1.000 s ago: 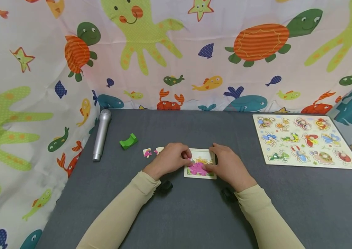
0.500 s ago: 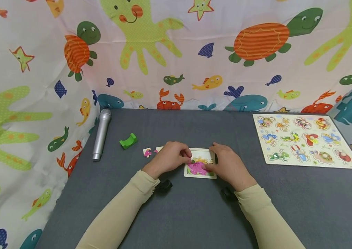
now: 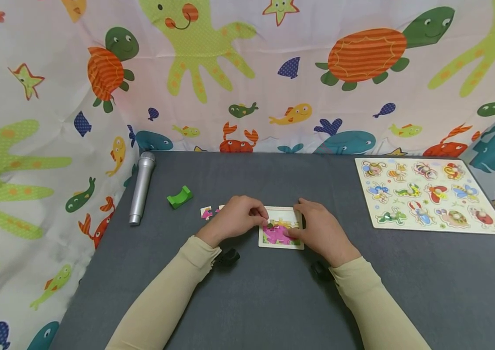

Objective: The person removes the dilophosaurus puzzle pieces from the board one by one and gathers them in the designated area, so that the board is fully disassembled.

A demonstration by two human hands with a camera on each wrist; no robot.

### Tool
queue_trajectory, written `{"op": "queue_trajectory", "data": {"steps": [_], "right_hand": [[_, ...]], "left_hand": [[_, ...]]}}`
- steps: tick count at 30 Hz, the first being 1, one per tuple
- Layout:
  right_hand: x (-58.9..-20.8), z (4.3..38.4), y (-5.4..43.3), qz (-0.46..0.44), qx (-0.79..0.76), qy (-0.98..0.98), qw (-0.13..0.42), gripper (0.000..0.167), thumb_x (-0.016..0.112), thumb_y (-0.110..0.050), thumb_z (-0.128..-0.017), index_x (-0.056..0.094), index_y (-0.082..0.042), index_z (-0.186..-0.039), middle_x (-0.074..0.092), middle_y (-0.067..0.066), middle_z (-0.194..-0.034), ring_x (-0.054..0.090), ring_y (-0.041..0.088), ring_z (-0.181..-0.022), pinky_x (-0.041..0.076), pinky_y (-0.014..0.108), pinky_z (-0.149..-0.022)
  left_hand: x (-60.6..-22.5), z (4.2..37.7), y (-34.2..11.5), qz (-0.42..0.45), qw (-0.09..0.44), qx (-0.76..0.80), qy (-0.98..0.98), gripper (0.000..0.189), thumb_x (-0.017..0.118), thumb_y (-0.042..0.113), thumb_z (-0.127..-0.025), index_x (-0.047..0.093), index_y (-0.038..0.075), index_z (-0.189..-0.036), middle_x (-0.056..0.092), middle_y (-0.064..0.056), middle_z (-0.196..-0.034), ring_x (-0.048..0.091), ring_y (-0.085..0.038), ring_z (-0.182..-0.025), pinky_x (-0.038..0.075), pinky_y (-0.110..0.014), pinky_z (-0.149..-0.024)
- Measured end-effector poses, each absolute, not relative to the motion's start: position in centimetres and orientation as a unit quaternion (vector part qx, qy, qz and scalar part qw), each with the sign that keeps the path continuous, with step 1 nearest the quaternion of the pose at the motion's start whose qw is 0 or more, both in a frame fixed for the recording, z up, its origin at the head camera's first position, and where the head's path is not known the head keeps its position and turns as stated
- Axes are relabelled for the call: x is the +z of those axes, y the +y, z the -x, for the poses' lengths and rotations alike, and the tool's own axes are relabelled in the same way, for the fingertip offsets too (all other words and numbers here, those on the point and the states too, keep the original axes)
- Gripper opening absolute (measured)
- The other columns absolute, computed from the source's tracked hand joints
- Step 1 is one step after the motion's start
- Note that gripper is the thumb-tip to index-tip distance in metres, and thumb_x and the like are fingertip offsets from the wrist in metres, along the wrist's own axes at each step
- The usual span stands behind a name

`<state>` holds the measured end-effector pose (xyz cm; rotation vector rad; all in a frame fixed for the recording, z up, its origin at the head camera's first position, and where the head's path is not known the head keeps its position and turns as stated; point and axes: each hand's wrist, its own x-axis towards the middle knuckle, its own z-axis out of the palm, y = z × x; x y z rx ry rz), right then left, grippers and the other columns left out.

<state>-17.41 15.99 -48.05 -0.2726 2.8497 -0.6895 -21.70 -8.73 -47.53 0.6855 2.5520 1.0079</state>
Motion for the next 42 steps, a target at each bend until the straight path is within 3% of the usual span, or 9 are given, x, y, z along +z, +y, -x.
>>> {"op": "queue_trajectory", "data": {"steps": [16,32,42], "right_hand": [[-47.6,17.5,15.6,0.098,-0.237,0.963,0.087,0.073,0.084,-0.040,-0.093,0.061,0.001,-0.149,0.048,0.025,-0.165,0.044,0.048,-0.154,0.038,0.064,-0.124],[-47.5,17.2,15.9,0.083,-0.242,0.962,0.101,0.077,0.084,-0.042,-0.093,0.059,-0.001,-0.152,0.045,0.024,-0.168,0.042,0.047,-0.156,0.037,0.065,-0.125],[-47.7,17.0,15.8,0.085,-0.246,0.960,0.106,0.076,0.084,-0.042,-0.093,0.059,-0.002,-0.152,0.045,0.024,-0.168,0.042,0.047,-0.156,0.037,0.065,-0.124]], "left_hand": [[-45.9,22.2,-11.1,-0.216,0.154,0.362,0.893,0.004,0.082,0.024,-0.098,0.082,0.021,-0.101,0.075,0.007,-0.089,0.065,-0.015,-0.082,0.054,-0.031,-0.076],[-46.5,20.1,-23.7,-0.142,0.181,0.367,0.901,0.004,0.081,0.022,-0.099,0.081,0.021,-0.102,0.077,0.000,-0.092,0.068,-0.021,-0.084,0.055,-0.035,-0.078],[-47.7,19.0,-25.7,-0.118,0.208,0.367,0.899,0.006,0.079,0.023,-0.100,0.081,0.018,-0.103,0.075,0.000,-0.088,0.066,-0.020,-0.083,0.054,-0.034,-0.077]]}}
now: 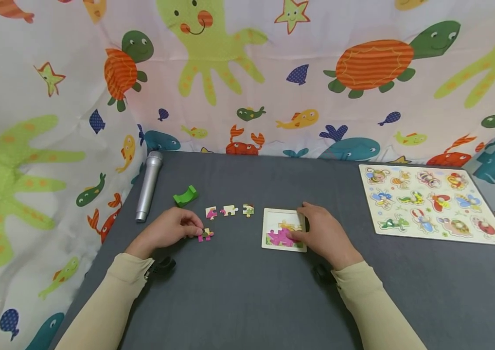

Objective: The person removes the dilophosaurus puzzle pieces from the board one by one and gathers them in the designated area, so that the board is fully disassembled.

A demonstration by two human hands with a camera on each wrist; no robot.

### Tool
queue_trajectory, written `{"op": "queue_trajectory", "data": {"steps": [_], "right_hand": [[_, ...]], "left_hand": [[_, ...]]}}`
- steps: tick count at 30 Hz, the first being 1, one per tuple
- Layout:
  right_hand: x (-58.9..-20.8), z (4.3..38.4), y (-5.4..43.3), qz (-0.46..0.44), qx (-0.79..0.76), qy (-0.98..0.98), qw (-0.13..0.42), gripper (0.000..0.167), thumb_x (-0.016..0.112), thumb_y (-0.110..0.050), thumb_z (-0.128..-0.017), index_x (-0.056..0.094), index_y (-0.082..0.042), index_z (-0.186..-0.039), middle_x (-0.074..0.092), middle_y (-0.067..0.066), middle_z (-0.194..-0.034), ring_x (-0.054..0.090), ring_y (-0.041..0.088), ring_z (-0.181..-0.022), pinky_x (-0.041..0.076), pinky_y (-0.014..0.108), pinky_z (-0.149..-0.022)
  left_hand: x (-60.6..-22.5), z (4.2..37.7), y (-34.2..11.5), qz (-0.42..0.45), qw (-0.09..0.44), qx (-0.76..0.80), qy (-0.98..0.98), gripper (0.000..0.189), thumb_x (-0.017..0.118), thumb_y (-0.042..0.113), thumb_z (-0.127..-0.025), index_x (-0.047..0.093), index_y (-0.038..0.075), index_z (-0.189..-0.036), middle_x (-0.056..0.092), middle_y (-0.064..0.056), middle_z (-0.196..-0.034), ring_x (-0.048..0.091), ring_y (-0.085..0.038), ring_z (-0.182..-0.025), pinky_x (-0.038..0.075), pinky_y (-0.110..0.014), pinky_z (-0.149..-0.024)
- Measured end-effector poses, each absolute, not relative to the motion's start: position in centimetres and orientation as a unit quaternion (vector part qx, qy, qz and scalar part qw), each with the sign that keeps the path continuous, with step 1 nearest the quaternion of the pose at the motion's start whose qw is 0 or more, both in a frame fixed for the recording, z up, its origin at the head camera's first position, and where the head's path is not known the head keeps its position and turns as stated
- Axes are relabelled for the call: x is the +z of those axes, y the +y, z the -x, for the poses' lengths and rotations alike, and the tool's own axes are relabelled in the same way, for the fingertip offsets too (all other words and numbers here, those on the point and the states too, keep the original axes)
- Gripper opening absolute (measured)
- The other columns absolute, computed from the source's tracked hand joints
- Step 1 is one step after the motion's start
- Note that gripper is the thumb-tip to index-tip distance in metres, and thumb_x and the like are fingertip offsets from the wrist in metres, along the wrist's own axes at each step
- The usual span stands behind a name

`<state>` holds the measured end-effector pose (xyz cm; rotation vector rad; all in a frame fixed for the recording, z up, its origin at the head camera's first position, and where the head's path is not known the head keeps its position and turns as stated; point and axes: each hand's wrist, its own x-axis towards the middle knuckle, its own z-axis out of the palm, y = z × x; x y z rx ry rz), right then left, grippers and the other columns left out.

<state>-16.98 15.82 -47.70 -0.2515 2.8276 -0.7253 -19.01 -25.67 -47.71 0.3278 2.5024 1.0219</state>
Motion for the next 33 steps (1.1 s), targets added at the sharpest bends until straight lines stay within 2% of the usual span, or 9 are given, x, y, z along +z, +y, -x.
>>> {"op": "queue_trajectory", "data": {"steps": [26,33], "right_hand": [[-47.9,17.0,16.1,0.075,-0.245,0.960,0.113,0.077,0.084,-0.043,-0.093,0.059,-0.003,-0.153,0.045,0.023,-0.169,0.041,0.047,-0.156,0.036,0.065,-0.125],[-47.7,17.1,16.2,0.095,-0.241,0.959,0.113,0.075,0.083,-0.043,-0.093,0.059,-0.002,-0.152,0.046,0.024,-0.168,0.042,0.047,-0.156,0.036,0.064,-0.125]], "left_hand": [[-47.8,19.0,-24.5,-0.118,0.181,0.358,0.909,0.007,0.082,0.022,-0.098,0.079,0.019,-0.104,0.075,0.000,-0.093,0.065,-0.019,-0.084,0.053,-0.037,-0.080],[-47.4,18.5,-23.7,-0.114,0.155,0.337,0.922,0.011,0.084,0.027,-0.096,0.078,0.019,-0.103,0.074,0.002,-0.090,0.064,-0.015,-0.081,0.052,-0.035,-0.077]]}}
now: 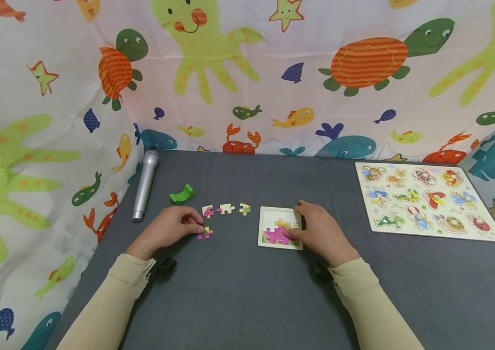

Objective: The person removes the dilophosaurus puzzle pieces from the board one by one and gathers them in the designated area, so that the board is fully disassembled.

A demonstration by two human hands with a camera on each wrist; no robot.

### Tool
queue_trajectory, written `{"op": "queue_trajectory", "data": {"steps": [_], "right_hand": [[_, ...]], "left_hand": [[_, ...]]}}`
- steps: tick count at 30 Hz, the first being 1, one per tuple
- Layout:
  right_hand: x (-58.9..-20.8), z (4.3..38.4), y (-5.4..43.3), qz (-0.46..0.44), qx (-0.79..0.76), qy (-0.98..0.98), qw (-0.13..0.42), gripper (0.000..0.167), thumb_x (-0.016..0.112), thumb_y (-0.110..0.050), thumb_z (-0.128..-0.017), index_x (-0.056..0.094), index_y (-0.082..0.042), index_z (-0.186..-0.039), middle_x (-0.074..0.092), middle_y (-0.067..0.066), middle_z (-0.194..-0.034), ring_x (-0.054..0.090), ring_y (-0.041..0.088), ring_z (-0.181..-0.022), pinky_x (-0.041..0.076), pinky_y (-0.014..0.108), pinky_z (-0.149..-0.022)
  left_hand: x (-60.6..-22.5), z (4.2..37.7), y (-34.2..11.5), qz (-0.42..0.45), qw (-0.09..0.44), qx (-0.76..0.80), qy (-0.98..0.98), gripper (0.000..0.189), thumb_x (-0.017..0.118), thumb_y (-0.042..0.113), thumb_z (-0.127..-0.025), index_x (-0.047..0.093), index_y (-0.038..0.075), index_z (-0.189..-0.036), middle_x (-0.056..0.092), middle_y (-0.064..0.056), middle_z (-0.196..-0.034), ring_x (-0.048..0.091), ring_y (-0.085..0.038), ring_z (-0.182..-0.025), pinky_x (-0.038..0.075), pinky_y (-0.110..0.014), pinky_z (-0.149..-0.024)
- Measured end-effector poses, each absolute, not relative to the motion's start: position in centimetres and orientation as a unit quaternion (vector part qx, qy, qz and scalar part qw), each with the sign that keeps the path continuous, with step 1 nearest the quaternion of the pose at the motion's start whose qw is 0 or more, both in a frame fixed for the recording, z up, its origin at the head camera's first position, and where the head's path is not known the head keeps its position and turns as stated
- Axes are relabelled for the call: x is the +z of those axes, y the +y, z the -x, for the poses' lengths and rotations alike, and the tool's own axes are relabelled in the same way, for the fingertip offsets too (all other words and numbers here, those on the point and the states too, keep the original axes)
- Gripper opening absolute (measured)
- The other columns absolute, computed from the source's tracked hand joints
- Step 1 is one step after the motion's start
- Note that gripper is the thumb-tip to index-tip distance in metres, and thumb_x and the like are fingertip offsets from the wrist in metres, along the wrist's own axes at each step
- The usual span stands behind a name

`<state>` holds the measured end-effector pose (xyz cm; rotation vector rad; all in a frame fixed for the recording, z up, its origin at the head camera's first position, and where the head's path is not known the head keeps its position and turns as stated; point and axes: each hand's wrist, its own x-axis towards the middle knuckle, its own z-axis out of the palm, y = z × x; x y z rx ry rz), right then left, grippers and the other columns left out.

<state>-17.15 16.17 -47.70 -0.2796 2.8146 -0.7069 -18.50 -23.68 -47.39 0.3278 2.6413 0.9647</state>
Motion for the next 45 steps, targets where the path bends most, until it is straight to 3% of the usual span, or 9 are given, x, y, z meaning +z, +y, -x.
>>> {"op": "queue_trajectory", "data": {"steps": [4,10,21,27,45], "right_hand": [[-47.4,17.2,16.6,0.112,-0.241,0.957,0.117,0.075,0.083,-0.039,-0.094,0.058,-0.001,-0.153,0.044,0.023,-0.169,0.041,0.047,-0.156,0.036,0.064,-0.126],[-47.4,17.3,17.2,0.129,-0.236,0.954,0.130,0.079,0.085,-0.039,-0.094,0.055,-0.001,-0.156,0.042,0.023,-0.171,0.039,0.047,-0.158,0.036,0.064,-0.126],[-47.7,17.0,18.0,0.116,-0.244,0.954,0.126,0.078,0.087,-0.037,-0.092,0.056,-0.002,-0.155,0.043,0.023,-0.170,0.041,0.047,-0.157,0.038,0.064,-0.124],[-47.9,17.2,17.6,0.126,-0.250,0.952,0.122,0.077,0.086,-0.035,-0.093,0.056,-0.003,-0.156,0.043,0.022,-0.170,0.042,0.046,-0.156,0.040,0.062,-0.124],[-47.7,17.4,17.5,0.119,-0.259,0.950,0.129,0.076,0.086,-0.034,-0.094,0.055,-0.002,-0.156,0.042,0.022,-0.171,0.041,0.046,-0.157,0.039,0.063,-0.124]], "left_hand": [[-46.2,18.2,-21.0,-0.135,0.138,0.328,0.925,0.012,0.084,0.027,-0.096,0.077,0.021,-0.103,0.073,0.004,-0.088,0.065,-0.014,-0.076,0.054,-0.033,-0.072],[-44.8,18.9,-14.5,-0.201,0.147,0.324,0.913,0.008,0.083,0.027,-0.097,0.079,0.023,-0.104,0.073,0.008,-0.090,0.065,-0.013,-0.080,0.056,-0.032,-0.075],[-46.3,20.9,-4.7,-0.286,0.158,0.243,0.913,0.020,0.075,0.023,-0.101,0.079,0.011,-0.118,0.076,0.000,-0.104,0.066,-0.014,-0.091,0.058,-0.033,-0.087],[-47.0,21.0,-4.1,-0.276,0.153,0.211,0.925,0.029,0.079,0.029,-0.100,0.080,0.011,-0.122,0.075,-0.004,-0.113,0.065,-0.017,-0.099,0.058,-0.037,-0.093],[-47.5,21.1,-4.3,-0.268,0.168,0.229,0.920,0.031,0.083,0.031,-0.096,0.077,0.015,-0.122,0.067,-0.005,-0.111,0.058,-0.016,-0.097,0.053,-0.035,-0.088]]}}
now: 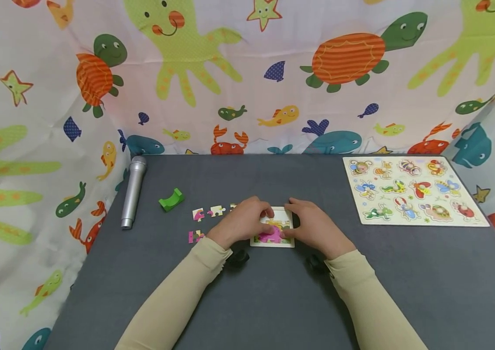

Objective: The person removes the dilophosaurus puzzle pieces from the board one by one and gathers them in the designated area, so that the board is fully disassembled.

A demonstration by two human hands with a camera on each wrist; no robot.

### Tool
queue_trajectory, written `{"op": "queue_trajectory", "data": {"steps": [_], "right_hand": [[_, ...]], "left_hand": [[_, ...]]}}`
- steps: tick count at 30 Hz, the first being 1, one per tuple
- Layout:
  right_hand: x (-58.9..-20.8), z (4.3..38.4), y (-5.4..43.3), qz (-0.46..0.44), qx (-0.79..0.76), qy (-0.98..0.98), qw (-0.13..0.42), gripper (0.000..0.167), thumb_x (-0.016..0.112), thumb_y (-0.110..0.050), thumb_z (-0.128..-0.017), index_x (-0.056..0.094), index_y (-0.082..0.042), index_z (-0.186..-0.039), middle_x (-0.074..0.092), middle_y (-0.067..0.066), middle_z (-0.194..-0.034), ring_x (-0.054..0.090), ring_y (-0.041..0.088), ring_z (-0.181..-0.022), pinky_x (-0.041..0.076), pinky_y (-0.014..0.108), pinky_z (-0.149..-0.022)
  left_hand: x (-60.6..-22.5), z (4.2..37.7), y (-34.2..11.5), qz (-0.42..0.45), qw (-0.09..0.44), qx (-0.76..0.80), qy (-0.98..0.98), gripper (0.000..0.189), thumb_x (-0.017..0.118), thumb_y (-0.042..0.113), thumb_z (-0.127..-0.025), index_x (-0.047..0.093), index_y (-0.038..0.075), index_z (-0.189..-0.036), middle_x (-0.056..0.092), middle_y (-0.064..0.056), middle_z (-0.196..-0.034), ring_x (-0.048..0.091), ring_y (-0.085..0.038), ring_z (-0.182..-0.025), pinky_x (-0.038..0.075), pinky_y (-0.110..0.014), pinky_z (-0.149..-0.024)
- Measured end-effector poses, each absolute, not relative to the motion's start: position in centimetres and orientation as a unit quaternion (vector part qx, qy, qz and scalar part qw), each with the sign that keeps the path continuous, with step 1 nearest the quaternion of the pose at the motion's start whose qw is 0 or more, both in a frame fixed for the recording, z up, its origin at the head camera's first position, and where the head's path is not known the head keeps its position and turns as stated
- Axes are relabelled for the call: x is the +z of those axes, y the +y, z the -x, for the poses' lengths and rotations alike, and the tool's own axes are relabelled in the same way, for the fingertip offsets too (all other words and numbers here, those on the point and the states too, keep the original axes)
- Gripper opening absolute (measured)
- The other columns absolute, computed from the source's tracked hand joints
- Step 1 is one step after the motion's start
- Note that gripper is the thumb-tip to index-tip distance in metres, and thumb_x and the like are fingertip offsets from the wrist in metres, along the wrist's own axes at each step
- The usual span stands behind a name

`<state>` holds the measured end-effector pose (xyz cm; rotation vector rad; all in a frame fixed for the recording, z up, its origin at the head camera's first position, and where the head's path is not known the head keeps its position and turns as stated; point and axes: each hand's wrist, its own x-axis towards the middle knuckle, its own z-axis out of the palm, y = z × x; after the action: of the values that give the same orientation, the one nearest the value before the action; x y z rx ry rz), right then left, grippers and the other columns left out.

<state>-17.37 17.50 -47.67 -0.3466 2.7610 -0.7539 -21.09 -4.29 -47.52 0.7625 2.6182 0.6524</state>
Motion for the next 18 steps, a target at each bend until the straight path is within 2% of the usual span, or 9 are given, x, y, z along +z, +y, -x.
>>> {"op": "queue_trajectory", "data": {"steps": [10,18], "right_hand": [[-47.91,17.45,17.68,0.123,-0.255,0.950,0.129,0.076,0.085,-0.034,-0.094,0.056,-0.002,-0.156,0.042,0.022,-0.171,0.041,0.045,-0.157,0.039,0.063,-0.124],[-47.85,17.50,17.56,0.124,-0.249,0.952,0.129,0.076,0.085,-0.035,-0.094,0.056,-0.002,-0.156,0.042,0.022,-0.171,0.041,0.046,-0.157,0.039,0.063,-0.124]], "left_hand": [[-47.44,21.01,-4.26,-0.261,0.171,0.241,0.919,0.030,0.084,0.030,-0.096,0.076,0.015,-0.121,0.065,-0.003,-0.108,0.057,-0.016,-0.095,0.051,-0.033,-0.085],[-47.38,21.21,-4.26,-0.261,0.172,0.259,0.914,0.031,0.086,0.026,-0.094,0.075,0.013,-0.120,0.069,-0.002,-0.110,0.061,-0.016,-0.099,0.055,-0.035,-0.092]]}}
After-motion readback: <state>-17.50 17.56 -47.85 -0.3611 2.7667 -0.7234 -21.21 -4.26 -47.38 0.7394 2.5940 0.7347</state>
